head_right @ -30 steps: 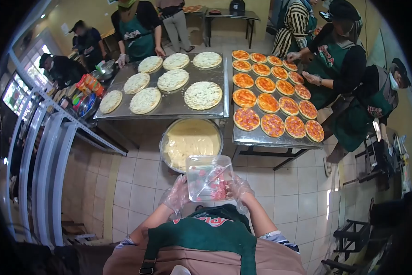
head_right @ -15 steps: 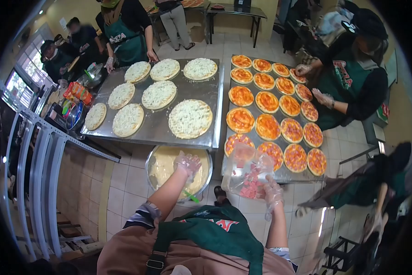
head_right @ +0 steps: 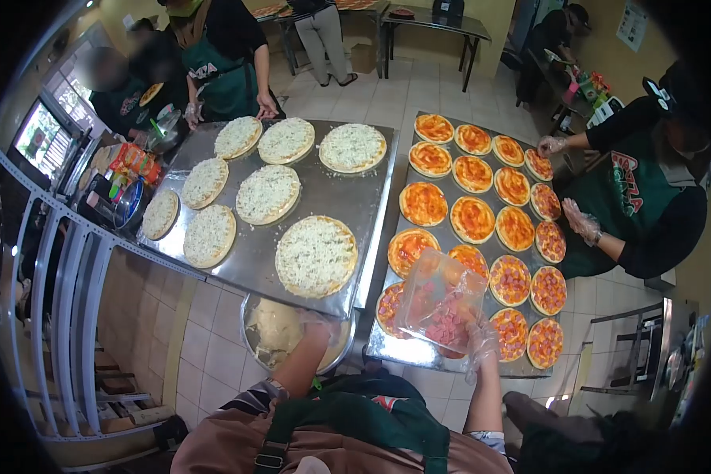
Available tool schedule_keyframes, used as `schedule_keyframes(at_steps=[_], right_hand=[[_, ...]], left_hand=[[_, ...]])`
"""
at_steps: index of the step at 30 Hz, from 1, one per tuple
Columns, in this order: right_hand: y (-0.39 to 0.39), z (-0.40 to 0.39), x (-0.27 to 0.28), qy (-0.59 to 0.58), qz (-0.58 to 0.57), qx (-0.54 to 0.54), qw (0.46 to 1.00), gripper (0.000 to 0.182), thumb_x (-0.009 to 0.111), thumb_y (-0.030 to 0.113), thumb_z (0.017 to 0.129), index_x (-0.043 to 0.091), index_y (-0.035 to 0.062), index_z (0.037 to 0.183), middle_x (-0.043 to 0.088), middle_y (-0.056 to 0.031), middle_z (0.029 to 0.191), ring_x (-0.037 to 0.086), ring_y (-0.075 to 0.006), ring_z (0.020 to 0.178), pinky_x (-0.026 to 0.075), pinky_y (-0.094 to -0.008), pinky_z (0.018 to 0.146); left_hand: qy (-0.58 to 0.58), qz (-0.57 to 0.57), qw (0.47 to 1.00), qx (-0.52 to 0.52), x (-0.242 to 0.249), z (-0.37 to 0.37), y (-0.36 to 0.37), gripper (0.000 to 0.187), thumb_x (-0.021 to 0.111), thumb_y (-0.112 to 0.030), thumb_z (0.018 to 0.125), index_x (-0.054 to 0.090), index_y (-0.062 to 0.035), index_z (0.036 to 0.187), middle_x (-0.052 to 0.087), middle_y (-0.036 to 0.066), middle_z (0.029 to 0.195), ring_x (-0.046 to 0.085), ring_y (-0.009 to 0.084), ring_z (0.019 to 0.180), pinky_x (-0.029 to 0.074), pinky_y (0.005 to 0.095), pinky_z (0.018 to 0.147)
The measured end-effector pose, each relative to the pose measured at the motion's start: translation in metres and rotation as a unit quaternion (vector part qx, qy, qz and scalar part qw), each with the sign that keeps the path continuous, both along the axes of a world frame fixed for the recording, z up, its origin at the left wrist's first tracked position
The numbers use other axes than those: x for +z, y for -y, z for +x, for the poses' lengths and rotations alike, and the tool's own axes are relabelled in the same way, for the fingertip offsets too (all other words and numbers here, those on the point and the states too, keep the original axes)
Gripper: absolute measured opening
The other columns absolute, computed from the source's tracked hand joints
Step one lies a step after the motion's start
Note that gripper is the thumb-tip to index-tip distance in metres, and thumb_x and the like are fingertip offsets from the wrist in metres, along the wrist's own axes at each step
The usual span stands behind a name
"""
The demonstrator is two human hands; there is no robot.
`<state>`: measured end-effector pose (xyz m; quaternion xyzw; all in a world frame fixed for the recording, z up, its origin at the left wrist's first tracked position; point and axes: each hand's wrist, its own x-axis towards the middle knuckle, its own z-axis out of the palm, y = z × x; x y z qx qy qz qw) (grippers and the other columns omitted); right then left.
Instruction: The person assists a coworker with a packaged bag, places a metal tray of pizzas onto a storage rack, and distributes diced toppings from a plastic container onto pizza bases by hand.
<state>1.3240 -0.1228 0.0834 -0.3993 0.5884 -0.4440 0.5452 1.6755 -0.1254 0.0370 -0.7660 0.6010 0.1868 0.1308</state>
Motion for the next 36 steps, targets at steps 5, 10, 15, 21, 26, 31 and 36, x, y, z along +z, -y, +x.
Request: schedule_keyframes(at_steps=[5, 10, 15, 21, 26, 31, 36], right_hand=[[0.042, 0.022, 0.04, -0.053, 0.087, -0.017, 0.995, 0.037, 0.046, 0.012, 0.083, 0.041, 0.0079, 0.119, 0.057, -0.0062, 0.091, 0.057, -0.0155, 0.072, 0.05, -0.0297, 0.059], [0.124, 0.014, 0.03, -0.011, 0.034, -0.039, 0.999, 0.037, 0.044, 0.011, 0.082, 0.041, 0.0078, 0.119, 0.057, -0.006, 0.087, 0.055, -0.0148, 0.07, 0.048, -0.031, 0.061], [0.232, 0.029, 0.041, -0.019, 0.053, 0.011, 0.998, 0.032, 0.046, 0.015, 0.08, 0.046, 0.0109, 0.112, 0.056, -0.0032, 0.086, 0.055, -0.0157, 0.072, 0.046, -0.0313, 0.052], [0.36, 0.081, 0.037, -0.026, -0.043, 0.027, 0.998, 0.022, 0.049, 0.017, 0.077, 0.048, 0.0103, 0.098, 0.052, -0.0038, 0.075, 0.055, -0.018, 0.07, 0.043, -0.0309, 0.047], [0.437, 0.143, 0.031, -0.071, -0.139, 0.037, 0.987, 0.015, 0.046, 0.018, 0.08, 0.049, 0.0091, 0.092, 0.053, -0.0058, 0.076, 0.051, -0.0209, 0.061, 0.044, -0.0357, 0.048], [0.484, 0.202, 0.007, 0.283, -0.019, 0.02, 0.959, 0.018, 0.04, 0.012, 0.084, 0.046, 0.0095, 0.1, 0.054, -0.0089, 0.085, 0.053, -0.0227, 0.065, 0.05, -0.0352, 0.055], [0.485, 0.22, 0.002, 0.189, -0.063, 0.07, 0.978, 0.028, 0.041, 0.017, 0.086, 0.038, 0.0093, 0.113, 0.055, -0.0114, 0.09, 0.053, -0.0236, 0.068, 0.051, -0.0391, 0.059]], left_hand=[[0.414, -0.08, 0.9, -0.105, -0.028, 0.014, -0.041, 0.061, 0.016, -0.051, 0.083, 0.017, -0.0169, 0.133, 0.013, 0.005, 0.139, 0.01, 0.0242, 0.128, 0.008, 0.0473, 0.102], [0.741, -0.066, 0.59, -0.313, -0.034, 0.033, -0.047, 0.065, 0.02, -0.057, 0.083, 0.029, -0.0113, 0.128, 0.03, 0.009, 0.133, 0.029, 0.0252, 0.121, 0.02, 0.0432, 0.1], [0.781, -0.024, 0.479, -0.4, -0.036, 0.047, -0.081, 0.065, 0.021, -0.057, 0.083, 0.031, -0.0106, 0.127, 0.032, 0.009, 0.131, 0.031, 0.0256, 0.119, 0.022, 0.0432, 0.099], [0.795, 0.038, 0.34, -0.501, -0.022, 0.056, -0.102, 0.065, 0.022, -0.057, 0.082, 0.032, -0.0097, 0.126, 0.034, 0.009, 0.129, 0.034, 0.0261, 0.117, 0.024, 0.0433, 0.098], [0.778, 0.096, 0.215, -0.582, -0.011, 0.056, -0.109, 0.065, 0.023, -0.057, 0.082, 0.033, -0.009, 0.125, 0.037, 0.01, 0.127, 0.036, 0.0266, 0.116, 0.025, 0.0434, 0.097], [0.731, 0.148, 0.086, -0.661, 0.005, 0.054, -0.103, 0.065, 0.024, -0.057, 0.082, 0.035, -0.0083, 0.124, 0.039, 0.01, 0.126, 0.038, 0.027, 0.114, 0.027, 0.0435, 0.097], [0.658, 0.175, -0.034, -0.732, 0.025, 0.059, -0.094, 0.065, 0.025, -0.057, 0.082, 0.036, -0.0076, 0.123, 0.041, 0.01, 0.124, 0.04, 0.0275, 0.112, 0.028, 0.0436, 0.096]])
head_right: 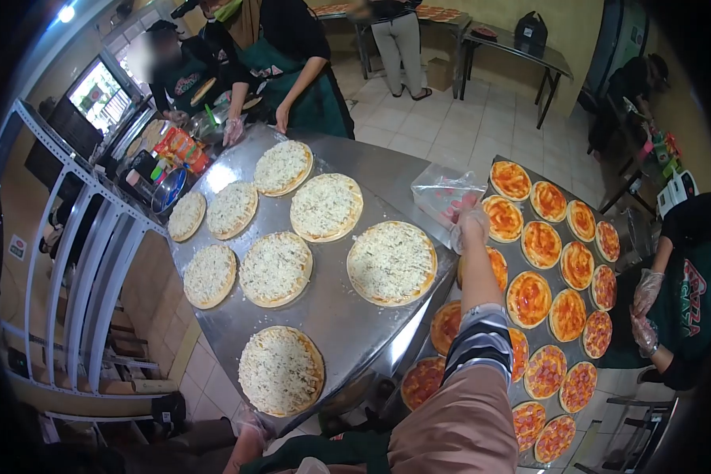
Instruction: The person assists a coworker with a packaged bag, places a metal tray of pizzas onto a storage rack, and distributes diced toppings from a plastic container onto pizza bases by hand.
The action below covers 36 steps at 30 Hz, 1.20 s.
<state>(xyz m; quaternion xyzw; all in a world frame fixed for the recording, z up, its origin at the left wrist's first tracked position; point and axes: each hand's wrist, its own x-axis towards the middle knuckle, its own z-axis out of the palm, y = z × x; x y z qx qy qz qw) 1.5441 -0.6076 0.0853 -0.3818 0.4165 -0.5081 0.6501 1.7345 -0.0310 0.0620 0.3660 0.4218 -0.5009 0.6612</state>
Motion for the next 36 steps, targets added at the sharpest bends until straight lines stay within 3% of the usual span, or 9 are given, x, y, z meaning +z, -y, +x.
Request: schedule_keyframes(at_steps=[5, 7, 13, 15, 19, 21, 24, 28, 36], right_hand=[[-0.032, -0.008, 0.005, -0.334, 0.171, -0.167, 0.912, 0.041, 0.046, 0.035, 0.08, 0.054, -0.0007, 0.1, 0.058, -0.0141, 0.091, 0.056, -0.0249, 0.08, 0.045, -0.0339, 0.072], [-0.047, -0.013, -0.014, -0.595, 0.02, 0.016, 0.803, 0.042, 0.036, 0.039, 0.083, 0.061, 0.0055, 0.079, 0.058, -0.0201, 0.083, 0.056, -0.029, 0.081, 0.041, -0.0338, 0.071], [-0.045, -0.029, -0.05, -0.724, -0.372, 0.193, 0.548, 0.03, 0.035, 0.021, 0.076, 0.06, 0.0061, 0.083, 0.057, -0.0177, 0.091, 0.056, -0.0301, 0.083, 0.043, -0.0408, 0.073], [-0.052, -0.03, -0.039, -0.684, -0.319, 0.189, 0.628, 0.03, 0.035, 0.021, 0.076, 0.059, 0.0061, 0.084, 0.058, -0.0173, 0.089, 0.056, -0.031, 0.082, 0.044, -0.0405, 0.072], [-0.036, -0.034, -0.045, -0.727, -0.311, 0.237, 0.565, 0.033, 0.037, 0.026, 0.079, 0.06, 0.0025, 0.086, 0.057, -0.0188, 0.094, 0.054, -0.0334, 0.091, 0.042, -0.0394, 0.078], [-0.079, -0.015, 0.023, -0.63, -0.098, 0.176, 0.75, 0.044, 0.039, 0.037, 0.08, 0.059, -0.0006, 0.091, 0.057, -0.0203, 0.096, 0.054, -0.0323, 0.094, 0.041, -0.0381, 0.078], [-0.081, -0.008, 0.041, -0.697, -0.069, 0.184, 0.69, 0.056, 0.032, 0.046, 0.081, 0.054, -0.0019, 0.102, 0.052, -0.0227, 0.105, 0.048, -0.0353, 0.101, 0.037, -0.0385, 0.085], [-0.049, -0.022, -0.006, -0.721, -0.09, 0.203, 0.656, 0.056, 0.034, 0.045, 0.082, 0.053, -0.003, 0.103, 0.056, -0.0214, 0.101, 0.054, -0.0339, 0.093, 0.04, -0.0369, 0.081], [-0.003, -0.059, -0.098, -0.533, -0.038, 0.224, 0.815, 0.051, 0.038, 0.043, 0.083, 0.054, -0.0018, 0.102, 0.059, -0.0157, 0.095, 0.057, -0.0276, 0.083, 0.044, -0.0344, 0.074]], left_hand=[[0.082, 0.1, 0.989, -0.067, 0.015, 0.004, 0.014, 0.065, 0.026, -0.057, 0.082, 0.037, -0.0069, 0.122, 0.043, 0.01, 0.122, 0.043, 0.0279, 0.11, 0.03, 0.0437, 0.095], [0.118, 0.14, 0.98, -0.084, 0.02, 0.004, 0.013, 0.065, 0.027, -0.057, 0.082, 0.038, -0.0066, 0.122, 0.044, 0.011, 0.122, 0.043, 0.0281, 0.11, 0.031, 0.0437, 0.094], [0.16, 0.247, 0.955, -0.032, 0.04, -0.005, 0.024, 0.063, 0.03, -0.057, 0.082, 0.046, -0.0053, 0.113, 0.054, 0.01, 0.106, 0.052, 0.0286, 0.094, 0.038, 0.0429, 0.086], [0.153, 0.251, 0.955, -0.037, 0.029, 0.003, 0.017, 0.062, 0.031, -0.058, 0.081, 0.05, -0.0054, 0.106, 0.06, 0.009, 0.093, 0.058, 0.0267, 0.081, 0.043, 0.0424, 0.077], [0.171, 0.246, 0.953, -0.035, 0.024, 0.003, 0.01, 0.059, 0.034, -0.057, 0.081, 0.051, -0.0054, 0.105, 0.061, 0.009, 0.089, 0.059, 0.0231, 0.075, 0.046, 0.0405, 0.071], [0.179, 0.242, 0.953, -0.026, 0.021, 0.002, 0.01, 0.059, 0.035, -0.057, 0.081, 0.051, -0.0054, 0.104, 0.061, 0.009, 0.089, 0.059, 0.0229, 0.074, 0.046, 0.0403, 0.071], [0.19, 0.237, 0.952, -0.025, 0.014, -0.001, 0.0, 0.059, 0.035, -0.057, 0.081, 0.052, -0.0054, 0.104, 0.061, 0.009, 0.089, 0.059, 0.0225, 0.074, 0.046, 0.0399, 0.07], [0.211, 0.226, 0.951, -0.02, 0.008, 0.009, 0.014, 0.058, 0.036, -0.057, 0.081, 0.052, -0.0054, 0.104, 0.061, 0.009, 0.088, 0.059, 0.0221, 0.073, 0.046, 0.0395, 0.069], [0.248, 0.214, 0.945, -0.007, 0.0, 0.017, -0.017, 0.057, 0.037, -0.056, 0.081, 0.053, -0.0054, 0.103, 0.061, 0.009, 0.088, 0.059, 0.0212, 0.071, 0.047, 0.0385, 0.067]])
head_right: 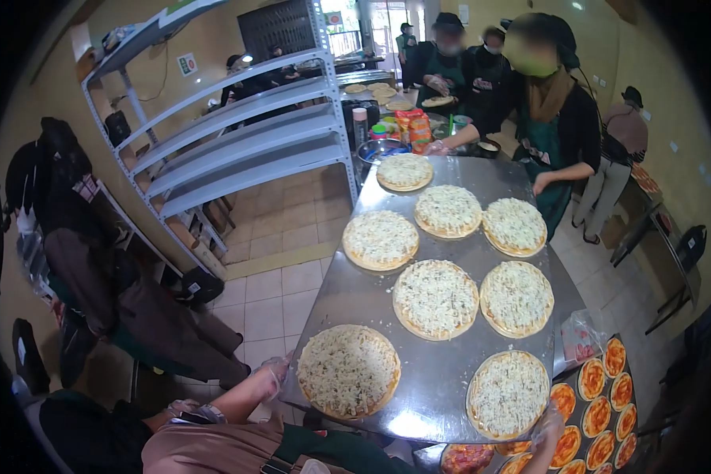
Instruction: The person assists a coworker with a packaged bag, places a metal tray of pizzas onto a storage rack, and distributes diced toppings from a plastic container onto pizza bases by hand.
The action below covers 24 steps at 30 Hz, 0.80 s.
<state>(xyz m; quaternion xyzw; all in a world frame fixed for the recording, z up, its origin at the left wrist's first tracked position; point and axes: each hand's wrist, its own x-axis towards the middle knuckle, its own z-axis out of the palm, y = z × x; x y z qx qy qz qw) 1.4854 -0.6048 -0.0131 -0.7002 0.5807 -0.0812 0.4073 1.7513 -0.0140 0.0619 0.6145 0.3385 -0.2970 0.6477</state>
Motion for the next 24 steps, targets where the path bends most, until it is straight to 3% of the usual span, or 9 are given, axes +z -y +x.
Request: schedule_keyframes(at_steps=[7, 16, 18, 22, 24], right_hand=[[0.003, -0.034, -0.045, 0.091, 0.05, 0.001, 0.995, 0.05, 0.039, 0.042, 0.083, 0.055, -0.0015, 0.102, 0.059, -0.0146, 0.094, 0.057, -0.026, 0.081, 0.045, -0.0339, 0.073], [-0.019, -0.027, -0.061, 0.183, 0.134, -0.016, 0.974, 0.048, 0.041, 0.041, 0.083, 0.055, -0.0011, 0.102, 0.059, -0.0132, 0.093, 0.057, -0.024, 0.08, 0.045, -0.0332, 0.071], [-0.029, -0.03, -0.057, 0.197, 0.152, -0.024, 0.968, 0.048, 0.041, 0.041, 0.083, 0.055, -0.001, 0.101, 0.059, -0.0129, 0.092, 0.057, -0.0235, 0.079, 0.045, -0.033, 0.071], [-0.023, -0.015, -0.067, 0.249, 0.192, -0.006, 0.949, 0.047, 0.042, 0.041, 0.083, 0.055, -0.0008, 0.101, 0.059, -0.0122, 0.092, 0.057, -0.0226, 0.079, 0.045, -0.0327, 0.07], [-0.043, -0.009, -0.058, 0.277, 0.209, -0.006, 0.938, 0.047, 0.042, 0.04, 0.083, 0.055, -0.0007, 0.101, 0.059, -0.0119, 0.091, 0.057, -0.0222, 0.078, 0.045, -0.0325, 0.07]], left_hand=[[0.051, -0.016, 0.997, -0.05, 0.008, 0.011, -0.037, 0.056, 0.038, -0.055, 0.081, 0.053, -0.0054, 0.102, 0.062, 0.009, 0.087, 0.06, 0.0204, 0.07, 0.047, 0.0377, 0.066], [0.093, -0.013, 0.988, -0.125, 0.01, 0.017, -0.049, 0.055, 0.039, -0.055, 0.081, 0.054, -0.0055, 0.101, 0.062, 0.009, 0.086, 0.06, 0.0196, 0.068, 0.047, 0.0367, 0.064], [0.082, -0.057, 0.992, -0.077, 0.018, 0.02, -0.056, 0.05, 0.042, -0.052, 0.081, 0.056, -0.008, 0.1, 0.062, 0.008, 0.086, 0.059, 0.0172, 0.065, 0.047, 0.034, 0.059], [0.169, -0.084, 0.978, -0.084, -0.036, 0.012, -0.064, 0.043, 0.045, -0.048, 0.082, 0.055, -0.0112, 0.102, 0.061, 0.007, 0.087, 0.06, 0.0174, 0.066, 0.048, 0.0366, 0.058], [0.165, -0.146, 0.975, -0.036, 0.01, -0.017, -0.047, 0.036, 0.049, -0.042, 0.082, 0.055, -0.0139, 0.103, 0.061, 0.006, 0.088, 0.06, 0.0189, 0.069, 0.048, 0.0354, 0.056]])
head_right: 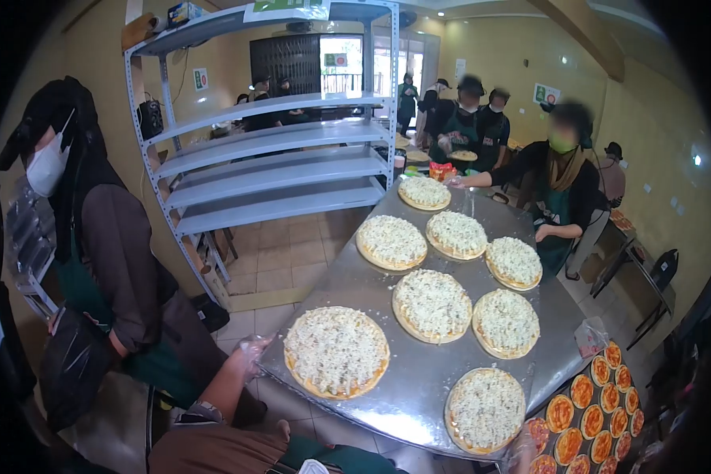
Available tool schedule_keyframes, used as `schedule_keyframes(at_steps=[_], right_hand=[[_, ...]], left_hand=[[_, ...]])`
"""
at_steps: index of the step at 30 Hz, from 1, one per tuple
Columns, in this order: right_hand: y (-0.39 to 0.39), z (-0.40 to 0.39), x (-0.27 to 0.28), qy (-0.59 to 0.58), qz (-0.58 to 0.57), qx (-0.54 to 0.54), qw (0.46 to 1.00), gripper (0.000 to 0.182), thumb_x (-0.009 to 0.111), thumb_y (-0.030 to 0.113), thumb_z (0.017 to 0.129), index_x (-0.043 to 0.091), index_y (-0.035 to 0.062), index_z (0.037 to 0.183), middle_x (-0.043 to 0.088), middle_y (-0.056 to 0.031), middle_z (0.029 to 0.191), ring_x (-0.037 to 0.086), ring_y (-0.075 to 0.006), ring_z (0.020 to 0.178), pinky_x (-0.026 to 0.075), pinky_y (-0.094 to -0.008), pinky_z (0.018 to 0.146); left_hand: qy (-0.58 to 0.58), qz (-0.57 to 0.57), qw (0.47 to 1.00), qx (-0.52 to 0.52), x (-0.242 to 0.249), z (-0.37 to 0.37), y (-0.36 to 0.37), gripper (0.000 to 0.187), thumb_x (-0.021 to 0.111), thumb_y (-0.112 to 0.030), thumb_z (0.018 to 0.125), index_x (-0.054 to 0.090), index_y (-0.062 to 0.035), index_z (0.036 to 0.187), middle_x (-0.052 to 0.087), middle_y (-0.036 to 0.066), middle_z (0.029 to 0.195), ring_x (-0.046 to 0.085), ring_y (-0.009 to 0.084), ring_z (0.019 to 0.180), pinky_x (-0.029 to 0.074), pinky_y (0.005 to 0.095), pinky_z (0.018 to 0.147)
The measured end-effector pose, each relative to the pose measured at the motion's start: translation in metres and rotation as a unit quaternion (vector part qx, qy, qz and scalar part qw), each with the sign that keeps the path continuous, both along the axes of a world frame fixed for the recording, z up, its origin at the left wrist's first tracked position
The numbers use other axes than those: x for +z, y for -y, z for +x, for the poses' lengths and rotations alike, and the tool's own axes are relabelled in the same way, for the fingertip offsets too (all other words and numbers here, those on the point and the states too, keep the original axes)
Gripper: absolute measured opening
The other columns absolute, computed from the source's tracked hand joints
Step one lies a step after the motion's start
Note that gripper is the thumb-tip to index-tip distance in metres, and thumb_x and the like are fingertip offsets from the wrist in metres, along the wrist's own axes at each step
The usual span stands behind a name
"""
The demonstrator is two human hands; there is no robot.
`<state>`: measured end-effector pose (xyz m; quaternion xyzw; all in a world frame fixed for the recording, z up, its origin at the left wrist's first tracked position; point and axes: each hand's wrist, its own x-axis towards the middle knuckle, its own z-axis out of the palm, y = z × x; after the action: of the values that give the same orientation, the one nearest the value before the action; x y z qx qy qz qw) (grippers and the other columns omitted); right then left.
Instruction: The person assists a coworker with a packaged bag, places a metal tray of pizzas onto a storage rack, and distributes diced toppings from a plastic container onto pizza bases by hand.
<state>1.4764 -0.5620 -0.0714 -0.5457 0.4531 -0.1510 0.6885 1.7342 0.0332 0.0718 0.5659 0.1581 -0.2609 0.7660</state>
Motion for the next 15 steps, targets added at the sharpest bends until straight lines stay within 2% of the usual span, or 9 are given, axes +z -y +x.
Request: schedule_keyframes(at_steps=[1, 3, 6, 8, 10, 12, 13, 14, 15], right_hand=[[-0.01, 0.002, 0.005, 0.012, 0.008, -0.001, 1.0, 0.047, 0.042, 0.04, 0.083, 0.055, -0.0006, 0.101, 0.059, -0.0118, 0.091, 0.057, -0.0219, 0.078, 0.046, -0.0324, 0.07], [-0.035, 0.027, 0.043, 0.033, 0.027, -0.003, 0.999, 0.046, 0.042, 0.04, 0.083, 0.055, -0.0005, 0.101, 0.059, -0.0114, 0.091, 0.057, -0.0215, 0.078, 0.046, -0.0323, 0.069], [-0.024, 0.015, 0.017, 0.047, 0.052, 0.005, 0.998, 0.046, 0.043, 0.04, 0.083, 0.055, -0.0004, 0.101, 0.059, -0.0111, 0.091, 0.057, -0.021, 0.077, 0.046, -0.0321, 0.069], [-0.035, 0.027, 0.016, 0.096, 0.067, 0.041, 0.992, 0.046, 0.045, 0.042, 0.082, 0.056, 0.0006, 0.1, 0.059, -0.0107, 0.091, 0.057, -0.0215, 0.077, 0.046, -0.0323, 0.068], [-0.048, 0.033, 0.038, 0.064, 0.057, 0.048, 0.995, 0.047, 0.046, 0.043, 0.081, 0.055, 0.0012, 0.102, 0.059, -0.0102, 0.091, 0.057, -0.0212, 0.078, 0.046, -0.0319, 0.069], [-0.043, 0.041, 0.024, 0.011, -0.028, 0.064, 0.997, 0.048, 0.046, 0.044, 0.081, 0.056, 0.0015, 0.102, 0.058, -0.0102, 0.093, 0.056, -0.0207, 0.082, 0.045, -0.0314, 0.072], [-0.059, 0.038, 0.053, -0.005, -0.045, 0.069, 0.997, 0.05, 0.045, 0.043, 0.082, 0.052, 0.0012, 0.108, 0.057, -0.0104, 0.098, 0.055, -0.0216, 0.086, 0.045, -0.0321, 0.075], [-0.051, 0.037, 0.034, -0.008, -0.045, 0.069, 0.997, 0.05, 0.045, 0.043, 0.082, 0.052, 0.0012, 0.108, 0.057, -0.0104, 0.098, 0.055, -0.0216, 0.086, 0.045, -0.0321, 0.075], [-0.042, 0.042, 0.004, 0.05, 0.025, 0.066, 0.996, 0.05, 0.043, 0.043, 0.083, 0.049, 0.0014, 0.11, 0.056, -0.0106, 0.1, 0.055, -0.0224, 0.086, 0.045, -0.0332, 0.076]], left_hand=[[-0.009, 0.056, 0.998, 0.026, 0.034, -0.02, 0.014, 0.038, 0.049, -0.042, 0.081, 0.054, -0.0126, 0.103, 0.06, 0.006, 0.093, 0.06, 0.0218, 0.077, 0.048, 0.0382, 0.062], [0.031, -0.001, 0.998, 0.048, -0.029, 0.009, -0.008, 0.037, 0.047, -0.04, 0.081, 0.054, -0.0113, 0.104, 0.059, 0.008, 0.095, 0.059, 0.0234, 0.081, 0.047, 0.041, 0.067], [0.072, -0.096, 0.99, 0.073, -0.077, 0.046, -0.041, 0.037, 0.045, -0.036, 0.081, 0.053, -0.008, 0.104, 0.058, 0.011, 0.098, 0.057, 0.0266, 0.086, 0.044, 0.0469, 0.076], [0.076, -0.125, 0.986, 0.078, -0.072, 0.039, -0.035, 0.036, 0.045, -0.033, 0.081, 0.052, -0.0061, 0.104, 0.058, 0.013, 0.098, 0.056, 0.0281, 0.088, 0.042, 0.05, 0.08], [0.093, -0.208, 0.964, 0.138, -0.035, 0.024, -0.007, 0.034, 0.043, -0.025, 0.079, 0.052, -0.0026, 0.103, 0.056, 0.017, 0.099, 0.054, 0.0322, 0.091, 0.041, 0.0512, 0.081], [0.113, -0.24, 0.955, 0.133, -0.053, 0.042, -0.018, 0.035, 0.044, -0.025, 0.078, 0.051, -0.0013, 0.102, 0.055, 0.018, 0.101, 0.052, 0.0336, 0.093, 0.04, 0.0518, 0.082], [0.132, -0.276, 0.944, 0.125, -0.062, 0.051, -0.026, 0.035, 0.044, -0.024, 0.078, 0.051, 0.0001, 0.102, 0.053, 0.019, 0.103, 0.051, 0.035, 0.095, 0.039, 0.0525, 0.083], [0.13, -0.275, 0.944, 0.126, -0.069, 0.056, -0.032, 0.035, 0.044, -0.024, 0.078, 0.051, 0.0001, 0.102, 0.053, 0.019, 0.103, 0.051, 0.035, 0.095, 0.039, 0.0525, 0.083], [0.121, -0.266, 0.933, 0.209, -0.073, 0.062, -0.038, 0.035, 0.044, -0.023, 0.077, 0.049, 0.0007, 0.102, 0.052, 0.019, 0.106, 0.05, 0.0356, 0.096, 0.039, 0.0532, 0.083]])
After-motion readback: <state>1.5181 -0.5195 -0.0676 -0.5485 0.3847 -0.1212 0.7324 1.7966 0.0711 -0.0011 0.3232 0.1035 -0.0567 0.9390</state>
